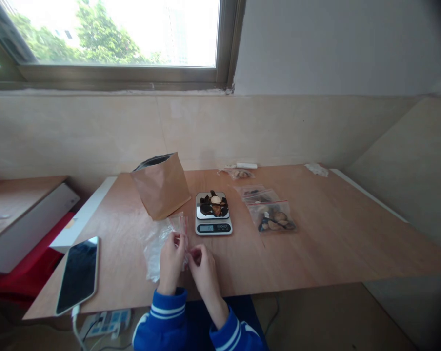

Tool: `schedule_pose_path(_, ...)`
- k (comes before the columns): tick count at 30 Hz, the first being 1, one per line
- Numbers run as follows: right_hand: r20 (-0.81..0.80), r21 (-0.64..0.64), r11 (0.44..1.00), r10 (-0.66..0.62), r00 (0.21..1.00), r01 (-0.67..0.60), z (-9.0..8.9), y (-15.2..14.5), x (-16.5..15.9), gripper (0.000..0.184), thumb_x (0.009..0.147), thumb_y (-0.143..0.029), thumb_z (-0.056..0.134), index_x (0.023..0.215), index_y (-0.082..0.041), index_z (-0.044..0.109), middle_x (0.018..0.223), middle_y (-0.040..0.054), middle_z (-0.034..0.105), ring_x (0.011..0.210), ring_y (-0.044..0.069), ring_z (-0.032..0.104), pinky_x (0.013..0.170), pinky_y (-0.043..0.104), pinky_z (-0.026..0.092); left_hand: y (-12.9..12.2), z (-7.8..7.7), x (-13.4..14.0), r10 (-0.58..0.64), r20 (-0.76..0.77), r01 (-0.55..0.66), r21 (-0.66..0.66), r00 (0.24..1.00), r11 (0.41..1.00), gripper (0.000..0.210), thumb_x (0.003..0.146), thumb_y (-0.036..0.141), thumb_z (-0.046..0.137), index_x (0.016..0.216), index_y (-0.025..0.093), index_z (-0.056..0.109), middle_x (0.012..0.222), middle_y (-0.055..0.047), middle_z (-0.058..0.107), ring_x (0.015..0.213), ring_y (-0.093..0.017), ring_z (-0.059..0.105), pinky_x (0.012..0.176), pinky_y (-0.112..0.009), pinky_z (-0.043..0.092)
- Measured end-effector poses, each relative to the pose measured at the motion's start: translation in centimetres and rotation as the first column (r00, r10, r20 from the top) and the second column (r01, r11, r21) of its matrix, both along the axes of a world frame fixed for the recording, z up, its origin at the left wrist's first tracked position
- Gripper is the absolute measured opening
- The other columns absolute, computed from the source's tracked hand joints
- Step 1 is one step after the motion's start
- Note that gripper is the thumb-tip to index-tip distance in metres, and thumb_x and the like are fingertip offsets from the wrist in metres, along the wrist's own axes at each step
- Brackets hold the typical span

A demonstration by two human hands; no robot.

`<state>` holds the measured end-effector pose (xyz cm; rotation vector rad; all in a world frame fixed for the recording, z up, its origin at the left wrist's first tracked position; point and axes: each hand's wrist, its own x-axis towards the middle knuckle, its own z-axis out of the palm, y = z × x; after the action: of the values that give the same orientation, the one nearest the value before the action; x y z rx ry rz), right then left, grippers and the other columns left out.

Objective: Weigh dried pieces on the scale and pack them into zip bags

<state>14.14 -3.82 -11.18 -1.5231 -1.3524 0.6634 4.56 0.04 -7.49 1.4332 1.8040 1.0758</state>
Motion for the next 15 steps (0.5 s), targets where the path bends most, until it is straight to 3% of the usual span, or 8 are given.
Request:
schedule_pose_path(4, 0.023, -0.029, 0.998, 0.056, 0.998, -0.055, 0.0, 0.0, 0.0, 0.025, 0.072, -0.011, 0.065, 0.095, -0.020, 0.059, 0.071, 0.0006, 0.066, 0.071, 0.021, 0.065, 0.065, 0.031, 0.050, -0.2, -0.5, -0.8, -0.016, -0.128, 0.000, -0.122, 0.992, 0.993, 0.020, 0.083, 0.034, 0.045, 0.070, 0.022, 0.051, 0.060, -0.005, 0.061, 0.062, -0.026, 0.062, 0.060, -0.034, 0.041)
schedule_pose_path(9, -0.021, 0.029, 0.995, 0.095, 0.995, -0.095, 1.9, 0.3, 0.1, 0.021, 0.077, -0.008, 0.055, 0.093, -0.020, 0.061, 0.075, 0.0007, 0.067, 0.068, 0.018, 0.064, 0.066, 0.029, 0.051, -0.3, -0.7, -1.9, -0.033, -0.149, 0.016, -0.116, 0.988, 0.993, 0.029, 0.083, 0.044, 0.046, 0.065, 0.022, 0.051, 0.061, -0.006, 0.061, 0.064, -0.026, 0.062, 0.062, -0.034, 0.040)
schedule_pose_path(12, -0.088, 0.127, 0.984, 0.139, 0.986, -0.128, 3.7, 0.2, 0.7, 0.016, 0.083, -0.014, 0.053, 0.095, -0.020, 0.062, 0.085, 0.0030, 0.069, 0.074, 0.017, 0.065, 0.070, 0.028, 0.052, -0.3, -0.4, -2.0, -0.153, -0.079, 0.139, -0.157, 0.985, 0.978, 0.043, 0.083, 0.058, 0.045, 0.063, 0.021, 0.054, 0.058, -0.004, 0.058, 0.060, -0.023, 0.058, 0.061, -0.033, 0.040)
schedule_pose_path(15, -0.170, 0.185, 0.968, 0.201, 0.965, -0.169, 4.8, -0.2, 1.4, 0.013, 0.088, -0.021, 0.054, 0.098, -0.020, 0.063, 0.090, 0.0043, 0.070, 0.079, 0.016, 0.065, 0.073, 0.028, 0.054, -0.3, 0.2, -1.8, -0.228, 0.098, 0.239, -0.116, 0.969, 0.964, 0.050, 0.084, 0.064, 0.040, 0.069, 0.019, 0.058, 0.057, -0.001, 0.057, 0.058, -0.020, 0.057, 0.060, -0.032, 0.042)
